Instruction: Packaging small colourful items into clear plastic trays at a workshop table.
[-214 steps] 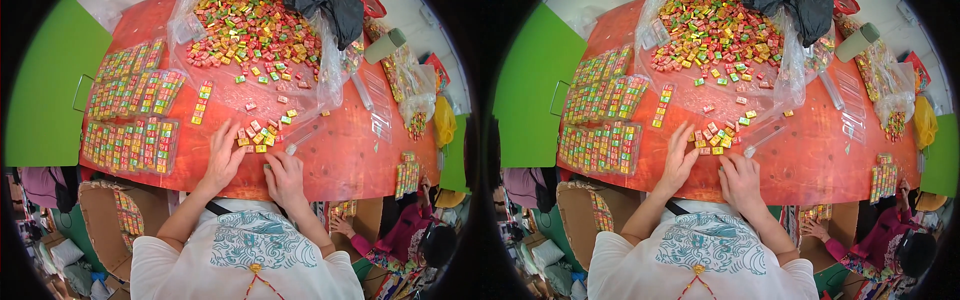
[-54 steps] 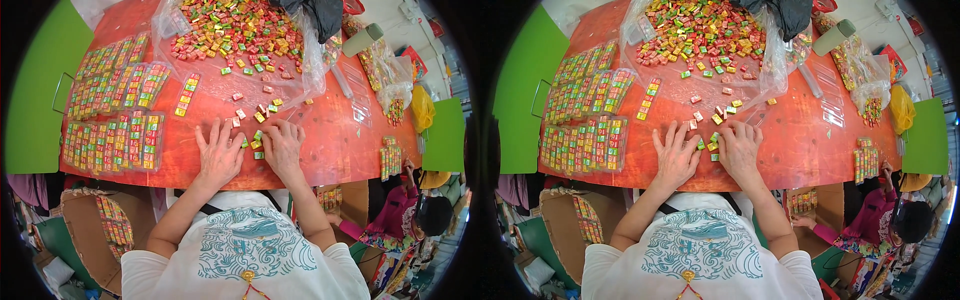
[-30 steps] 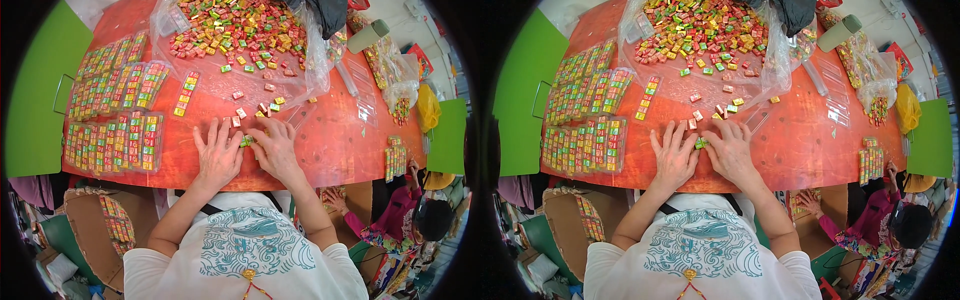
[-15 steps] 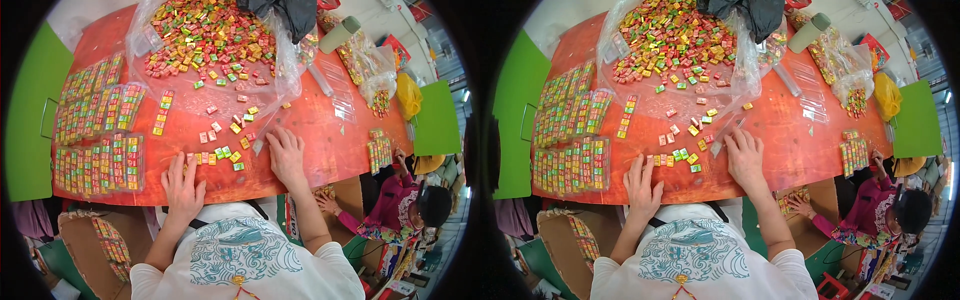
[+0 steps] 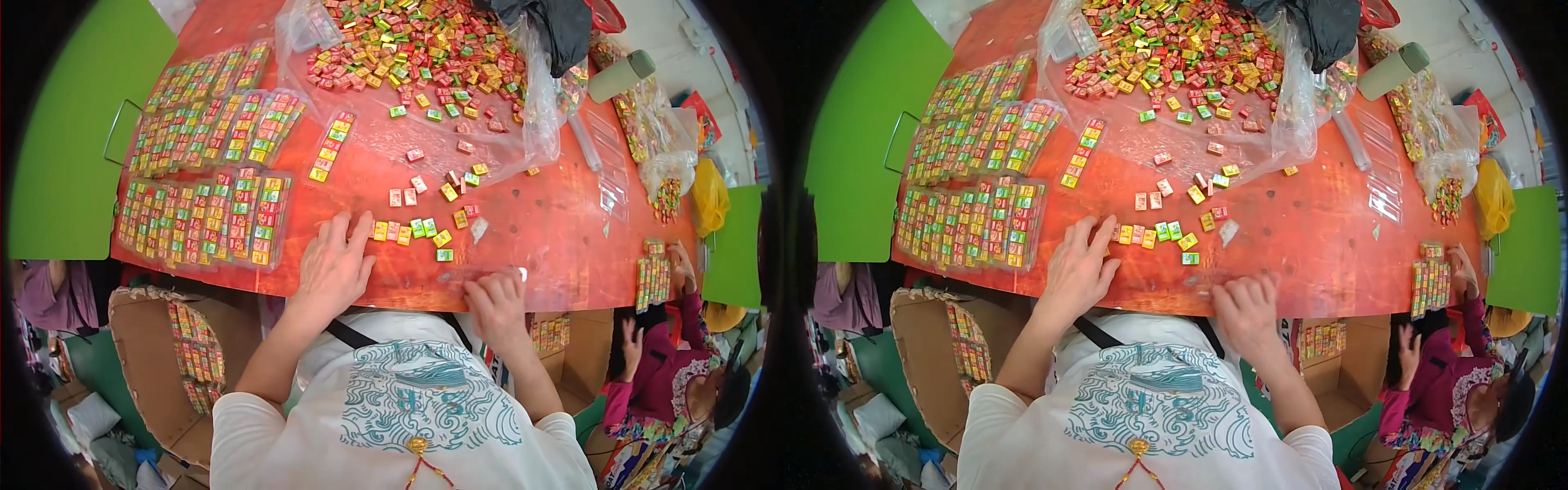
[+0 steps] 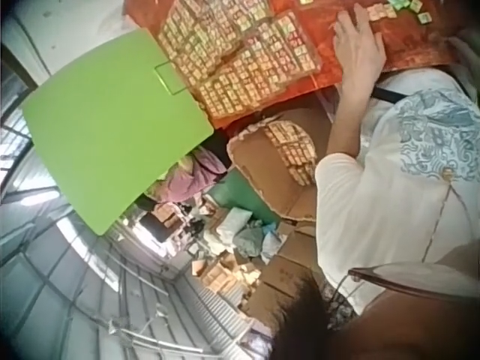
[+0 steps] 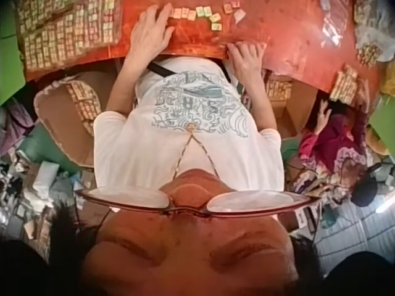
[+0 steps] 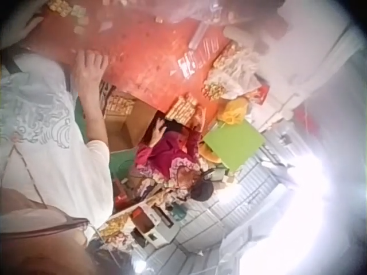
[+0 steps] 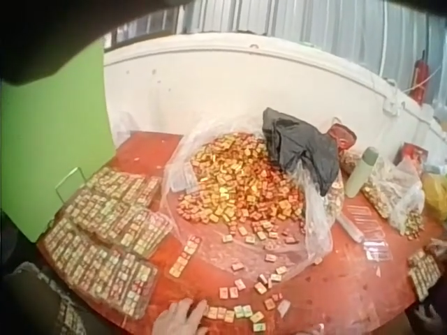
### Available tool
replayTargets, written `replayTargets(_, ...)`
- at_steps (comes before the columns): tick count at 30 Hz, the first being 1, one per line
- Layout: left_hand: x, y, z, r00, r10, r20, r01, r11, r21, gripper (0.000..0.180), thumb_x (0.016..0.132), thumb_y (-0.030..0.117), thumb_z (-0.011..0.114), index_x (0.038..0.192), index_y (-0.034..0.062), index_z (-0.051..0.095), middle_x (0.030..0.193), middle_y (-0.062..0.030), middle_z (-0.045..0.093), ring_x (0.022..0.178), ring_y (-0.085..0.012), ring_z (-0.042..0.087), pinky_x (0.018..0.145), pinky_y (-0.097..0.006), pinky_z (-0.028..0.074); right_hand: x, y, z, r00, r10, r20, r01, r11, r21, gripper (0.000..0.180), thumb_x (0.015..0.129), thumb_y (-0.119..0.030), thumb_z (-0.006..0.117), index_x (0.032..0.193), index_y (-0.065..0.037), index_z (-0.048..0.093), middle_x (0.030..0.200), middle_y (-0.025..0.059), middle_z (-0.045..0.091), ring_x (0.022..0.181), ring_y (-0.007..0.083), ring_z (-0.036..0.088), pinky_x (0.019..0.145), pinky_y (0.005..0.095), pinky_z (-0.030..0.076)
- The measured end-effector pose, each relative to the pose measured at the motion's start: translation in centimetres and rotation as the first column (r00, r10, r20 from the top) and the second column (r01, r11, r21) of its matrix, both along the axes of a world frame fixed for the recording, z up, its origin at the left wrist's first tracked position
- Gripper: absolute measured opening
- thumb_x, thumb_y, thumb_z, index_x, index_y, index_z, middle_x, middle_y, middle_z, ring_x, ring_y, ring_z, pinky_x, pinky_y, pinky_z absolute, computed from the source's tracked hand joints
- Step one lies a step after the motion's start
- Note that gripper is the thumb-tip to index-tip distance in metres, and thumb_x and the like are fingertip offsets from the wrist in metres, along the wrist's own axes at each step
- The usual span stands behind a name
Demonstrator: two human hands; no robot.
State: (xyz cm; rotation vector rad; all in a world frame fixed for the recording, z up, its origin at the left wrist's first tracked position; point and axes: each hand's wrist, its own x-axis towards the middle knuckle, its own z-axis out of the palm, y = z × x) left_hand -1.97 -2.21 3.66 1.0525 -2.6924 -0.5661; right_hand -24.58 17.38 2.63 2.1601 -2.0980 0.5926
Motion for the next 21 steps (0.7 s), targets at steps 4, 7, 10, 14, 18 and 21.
replayTargets(4, 0.4, -1.0, 0.5, 0.999, -0.028, -0.037, 0.029, 0.999, 0.040, 0.065, 0.086, 0.016, 0.073, 0.145, 0.0060, 0.049, 0.132, -0.0198, 0.051, 0.115, -0.0371, 0.058, 0.089, -0.044, 0.054, 3.3, -1.4, -0.4, 0.985, 0.161, 0.069, -0.160, 0.987, -0.021, 0.029, 0.075, -0.008, 0.074, 0.104, -0.004, 0.069, 0.098, 0.0071, 0.061, 0.094, 0.0266, 0.059, 0.087, 0.0436, 0.044)
replayTargets(7, 0.7, -1.1, 1.0, 1.000, 0.013, 0.003, -0.014, 0.999, 0.050, 0.058, 0.085, 0.015, 0.074, 0.139, 0.0054, 0.053, 0.123, -0.0177, 0.053, 0.107, -0.0369, 0.062, 0.085, -0.045, 0.055, 4.8, -3.4, -1.0, 0.967, 0.239, 0.093, -0.241, 0.970, 0.015, 0.032, 0.076, -0.011, 0.074, 0.107, -0.005, 0.069, 0.099, 0.0068, 0.061, 0.095, 0.0256, 0.059, 0.087, 0.0420, 0.044)
replayTargets(10, 0.9, -0.9, 0.5, 0.998, 0.020, 0.055, -0.020, 1.000, -0.002, 0.048, 0.085, 0.014, 0.073, 0.130, 0.0047, 0.057, 0.114, -0.0154, 0.054, 0.101, -0.0370, 0.063, 0.083, -0.047, 0.055, 5.7, -5.2, -0.7, 0.955, 0.279, 0.098, -0.285, 0.958, 0.045, 0.034, 0.078, -0.012, 0.074, 0.111, -0.005, 0.068, 0.102, 0.0073, 0.061, 0.096, 0.0253, 0.059, 0.088, 0.0408, 0.045)
replayTargets(14, 0.8, -1.3, -0.5, 0.999, 0.033, -0.009, -0.033, 0.998, -0.047, 0.038, 0.087, 0.012, 0.071, 0.122, 0.0036, 0.059, 0.109, -0.0140, 0.055, 0.099, -0.0364, 0.063, 0.081, -0.047, 0.055, 5.9, -6.0, 0.5, 0.942, 0.283, 0.177, -0.290, 0.957, 0.012, 0.034, 0.081, -0.013, 0.075, 0.114, -0.005, 0.067, 0.104, 0.0084, 0.060, 0.096, 0.0266, 0.059, 0.089, 0.0426, 0.044)
replayTargets(18, 0.5, -2.0, -0.6, 0.992, -0.004, -0.125, 0.004, 1.000, 0.001, 0.041, 0.088, 0.013, 0.071, 0.126, 0.0029, 0.058, 0.114, -0.0150, 0.055, 0.103, -0.0363, 0.064, 0.082, -0.047, 0.055, 4.1, -7.4, 1.1, 0.983, 0.106, 0.152, -0.097, 0.993, -0.066, 0.040, 0.084, -0.017, 0.075, 0.120, -0.005, 0.064, 0.111, 0.0129, 0.059, 0.101, 0.0306, 0.057, 0.093, 0.0477, 0.041)
replayTargets(21, 0.2, -1.9, 0.3, 0.995, -0.024, -0.099, 0.027, 0.999, 0.031, 0.047, 0.088, 0.013, 0.072, 0.132, 0.0041, 0.057, 0.120, -0.0158, 0.054, 0.104, -0.0366, 0.065, 0.082, -0.047, 0.056, 3.3, -9.1, 1.8, 0.998, -0.046, 0.047, 0.043, 0.998, 0.054, 0.050, 0.085, -0.028, 0.075, 0.127, -0.005, 0.062, 0.117, 0.0132, 0.058, 0.107, 0.0310, 0.055, 0.096, 0.0475, 0.037)
